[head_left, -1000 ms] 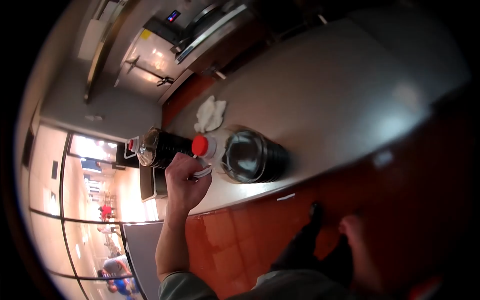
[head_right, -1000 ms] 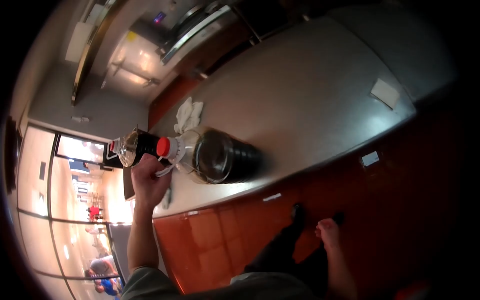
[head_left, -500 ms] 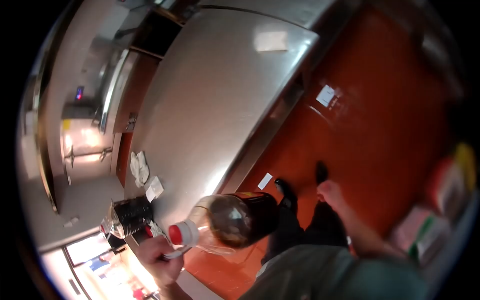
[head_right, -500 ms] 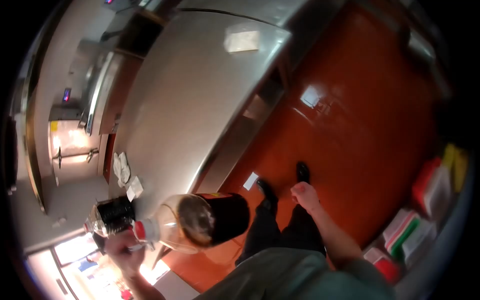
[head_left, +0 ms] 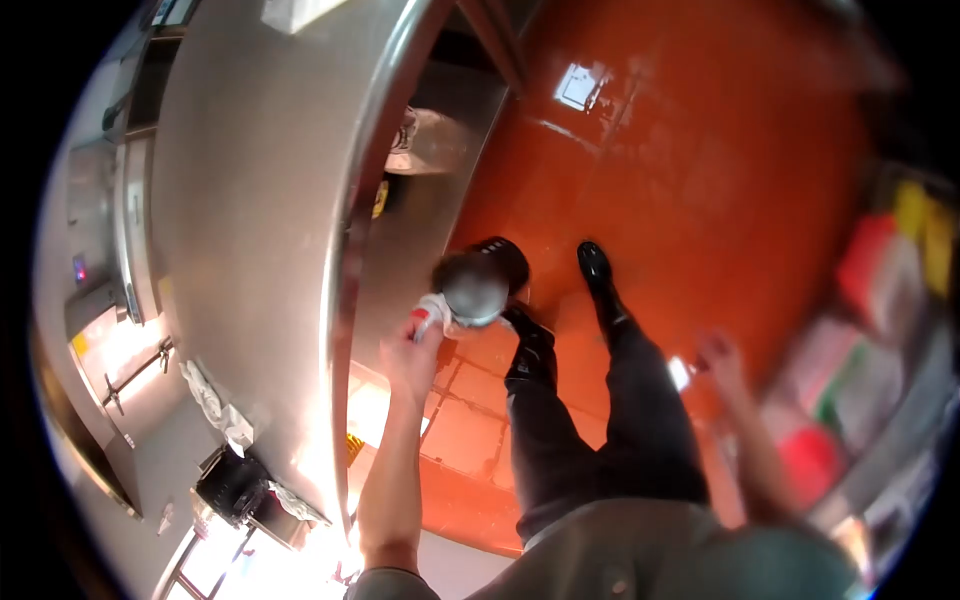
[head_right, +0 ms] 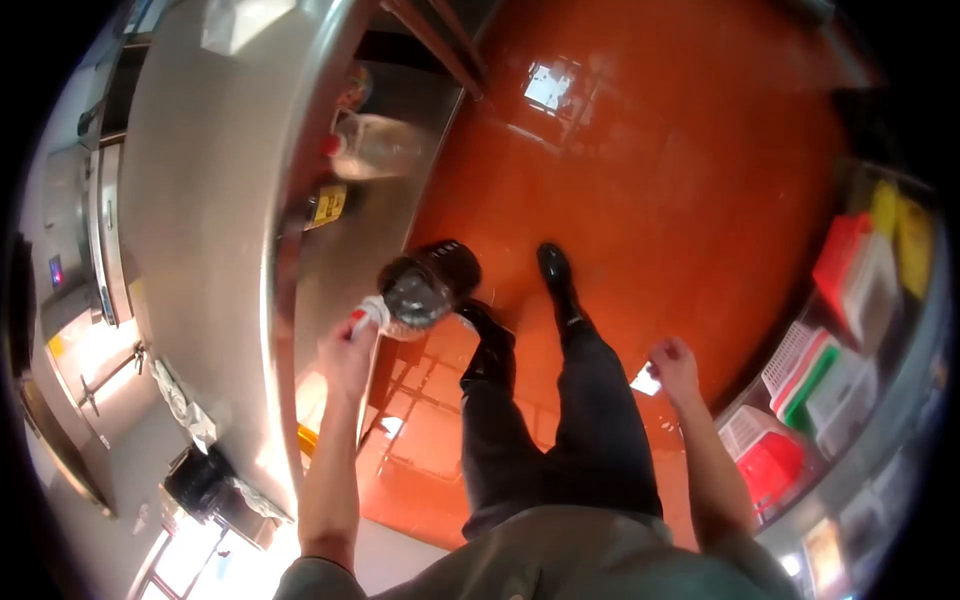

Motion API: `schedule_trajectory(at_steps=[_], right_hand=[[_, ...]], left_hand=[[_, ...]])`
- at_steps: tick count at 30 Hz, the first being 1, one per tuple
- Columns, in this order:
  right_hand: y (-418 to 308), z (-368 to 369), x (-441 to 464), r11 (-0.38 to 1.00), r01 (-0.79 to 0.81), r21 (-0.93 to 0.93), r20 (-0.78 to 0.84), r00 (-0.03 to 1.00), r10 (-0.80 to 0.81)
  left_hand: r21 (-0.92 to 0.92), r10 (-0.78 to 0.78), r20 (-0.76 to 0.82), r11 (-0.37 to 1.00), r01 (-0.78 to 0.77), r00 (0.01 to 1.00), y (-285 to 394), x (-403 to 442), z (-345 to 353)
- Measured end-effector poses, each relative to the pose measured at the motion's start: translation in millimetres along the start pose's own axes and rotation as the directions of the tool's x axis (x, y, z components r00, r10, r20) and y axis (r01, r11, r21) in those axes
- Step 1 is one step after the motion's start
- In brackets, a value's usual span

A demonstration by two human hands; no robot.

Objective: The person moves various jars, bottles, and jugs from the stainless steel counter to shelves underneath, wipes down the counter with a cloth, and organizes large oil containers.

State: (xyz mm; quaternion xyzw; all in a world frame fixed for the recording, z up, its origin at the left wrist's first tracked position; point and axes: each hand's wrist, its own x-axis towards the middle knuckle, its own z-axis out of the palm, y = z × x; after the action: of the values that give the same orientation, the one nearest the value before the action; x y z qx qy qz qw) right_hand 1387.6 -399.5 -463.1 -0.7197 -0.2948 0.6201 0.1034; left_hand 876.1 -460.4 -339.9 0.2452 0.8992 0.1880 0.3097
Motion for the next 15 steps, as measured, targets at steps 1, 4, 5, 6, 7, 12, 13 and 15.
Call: schedule_trajectory(at_steps=[1,4,5,6,7,12,13,15], right_hand=[[7.4,-7.7,1.8,0.999,-0.026,-0.046,-0.012,1.0,0.025],[36.5,-32.1,-1.4,0.984,-0.105,-0.141,-0.044,0.994,0.1],[44.5,-37.2,-1.9,0.982,-0.123,-0.143,-0.048,0.992,0.117],[51.0,-39.7,-2.2,0.98,-0.141,-0.143,-0.053,0.989,0.135],[53.6,-41.7,-4.0,0.969,-0.128,-0.209,-0.055,0.991,0.119],[74.8,-54.6,1.8,0.922,0.004,-0.387,-0.025,1.0,-0.015],[80.1,-58.1,4.4,0.925,0.019,-0.38,-0.022,0.999,-0.029],[85.9,-62.4,8.5,0.95,0.001,-0.311,-0.032,0.999,-0.011]], left_hand=[[0.0,0.011,-0.02,1.0,-0.011,1.0,-18.4,23.2,15.3],[0.037,0.094,-0.18,0.995,-0.089,0.979,-55.3,91.7,41.8],[0.096,0.151,-0.21,0.986,-0.133,0.966,-66.1,115.2,42.8],[0.039,0.111,-0.209,0.994,-0.105,0.972,-65.4,130.9,42.9],[-0.017,0.069,-0.205,0.997,-0.074,0.976,-65.0,144.0,41.7],[0.084,0.159,-0.413,0.987,-0.136,0.897,-93.9,218.1,43.4],[0.106,0.179,-0.466,0.984,-0.146,0.867,-95.7,233.7,43.2],[0.26,0.384,-0.493,0.922,-0.289,0.781,-144.4,280.9,53.5]])
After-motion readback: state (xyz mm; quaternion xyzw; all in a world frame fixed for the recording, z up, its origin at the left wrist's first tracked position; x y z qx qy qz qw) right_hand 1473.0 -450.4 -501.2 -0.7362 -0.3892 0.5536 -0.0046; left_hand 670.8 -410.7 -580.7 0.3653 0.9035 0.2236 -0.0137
